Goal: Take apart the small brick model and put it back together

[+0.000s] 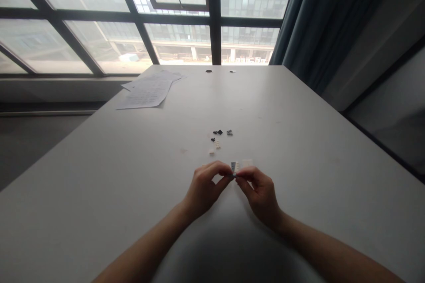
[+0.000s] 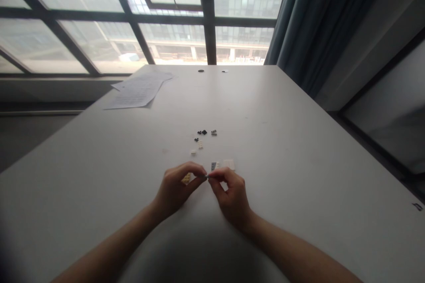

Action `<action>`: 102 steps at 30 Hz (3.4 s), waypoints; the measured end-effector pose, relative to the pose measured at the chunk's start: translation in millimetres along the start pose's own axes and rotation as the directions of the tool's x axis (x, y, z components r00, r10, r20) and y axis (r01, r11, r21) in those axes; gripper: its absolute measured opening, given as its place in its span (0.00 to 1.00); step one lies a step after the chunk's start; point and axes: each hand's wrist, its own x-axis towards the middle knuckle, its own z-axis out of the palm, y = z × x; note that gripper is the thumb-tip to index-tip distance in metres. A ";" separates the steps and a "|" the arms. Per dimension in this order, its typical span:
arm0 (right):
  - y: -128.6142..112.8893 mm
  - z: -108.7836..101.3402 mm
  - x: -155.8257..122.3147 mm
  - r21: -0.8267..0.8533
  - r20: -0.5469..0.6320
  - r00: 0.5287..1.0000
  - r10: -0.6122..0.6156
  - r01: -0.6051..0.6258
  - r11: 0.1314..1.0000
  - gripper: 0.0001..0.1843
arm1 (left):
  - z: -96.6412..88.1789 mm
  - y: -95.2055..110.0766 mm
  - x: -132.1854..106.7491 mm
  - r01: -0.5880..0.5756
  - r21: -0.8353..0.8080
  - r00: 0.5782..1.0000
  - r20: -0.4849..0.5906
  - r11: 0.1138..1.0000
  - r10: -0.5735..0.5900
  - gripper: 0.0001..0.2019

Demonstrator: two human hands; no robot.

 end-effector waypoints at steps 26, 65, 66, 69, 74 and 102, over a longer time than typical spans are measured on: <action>-5.5 0.9 3.2 0.303 0.056 0.987 0.151 -0.161 0.939 0.08 | 1.0 -1.3 -3.9 -0.320 0.238 0.947 0.075 0.917 0.312 0.02; 16.9 -38.6 39.2 -0.615 0.312 0.909 -0.278 0.416 0.670 0.08 | -9.2 -34.2 28.9 -0.060 0.452 0.970 0.238 0.890 -0.055 0.12; 18.6 -37.7 38.3 -0.628 0.342 0.902 -0.263 0.428 0.650 0.09 | -5.6 -35.2 29.9 -0.055 0.453 0.961 0.265 0.890 -0.076 0.12; 21.6 -34.6 34.9 -0.635 0.393 0.886 -0.248 0.456 0.623 0.09 | 2.1 -36.2 31.8 -0.053 0.457 0.947 0.306 0.888 -0.101 0.12; 23.2 -32.8 33.6 -0.615 0.432 0.866 -0.253 0.488 0.620 0.08 | 4.5 -37.4 32.1 -0.042 0.453 0.943 0.313 0.890 -0.115 0.11; 20.7 -30.1 33.5 -0.586 0.462 0.856 -0.231 0.490 0.645 0.09 | 4.6 -39.0 31.2 -0.070 0.434 0.946 0.315 0.898 -0.079 0.09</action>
